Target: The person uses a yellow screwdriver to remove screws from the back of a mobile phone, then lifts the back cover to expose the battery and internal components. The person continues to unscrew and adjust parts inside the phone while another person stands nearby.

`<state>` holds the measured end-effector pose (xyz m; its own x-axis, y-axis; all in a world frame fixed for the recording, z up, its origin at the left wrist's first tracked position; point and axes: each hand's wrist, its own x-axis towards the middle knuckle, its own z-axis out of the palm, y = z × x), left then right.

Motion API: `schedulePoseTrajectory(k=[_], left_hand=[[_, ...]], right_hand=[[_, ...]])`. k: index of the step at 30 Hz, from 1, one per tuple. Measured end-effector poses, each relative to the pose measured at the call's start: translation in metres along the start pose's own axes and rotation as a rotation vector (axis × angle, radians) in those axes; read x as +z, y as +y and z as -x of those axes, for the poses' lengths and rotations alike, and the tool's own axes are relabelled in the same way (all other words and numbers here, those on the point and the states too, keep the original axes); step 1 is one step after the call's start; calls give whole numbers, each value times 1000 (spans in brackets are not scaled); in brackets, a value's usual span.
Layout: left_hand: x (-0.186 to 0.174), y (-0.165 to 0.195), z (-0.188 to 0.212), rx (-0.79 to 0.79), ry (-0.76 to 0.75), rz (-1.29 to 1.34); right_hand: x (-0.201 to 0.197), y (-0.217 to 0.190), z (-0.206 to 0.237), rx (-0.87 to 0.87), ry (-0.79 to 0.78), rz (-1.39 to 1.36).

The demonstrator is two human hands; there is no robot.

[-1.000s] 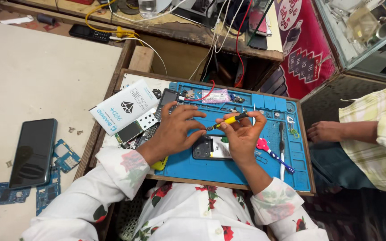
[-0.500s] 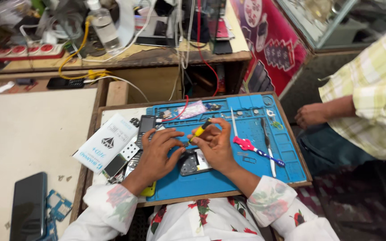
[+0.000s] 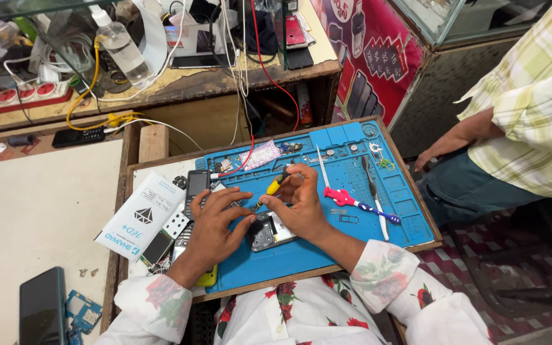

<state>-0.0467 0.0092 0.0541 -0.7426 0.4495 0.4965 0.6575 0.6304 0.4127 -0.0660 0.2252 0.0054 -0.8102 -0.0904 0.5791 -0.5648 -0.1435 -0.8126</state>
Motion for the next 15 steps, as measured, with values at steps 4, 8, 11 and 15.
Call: schedulePoseTrajectory(k=[4,8,11,15], left_hand=[[0,0,0,-13,-12,-6],[0,1,0,-23,-36,-6],[0,2,0,-21,-43,-5],[-1,3,1,-17,-58,3]], right_hand=[[1,-5,-1,-26,-23,48],[-1,-9,-2,-27,-57,63],[-1,-10,-1,-40,-58,95],[-1,-7,0,-71,-48,119]])
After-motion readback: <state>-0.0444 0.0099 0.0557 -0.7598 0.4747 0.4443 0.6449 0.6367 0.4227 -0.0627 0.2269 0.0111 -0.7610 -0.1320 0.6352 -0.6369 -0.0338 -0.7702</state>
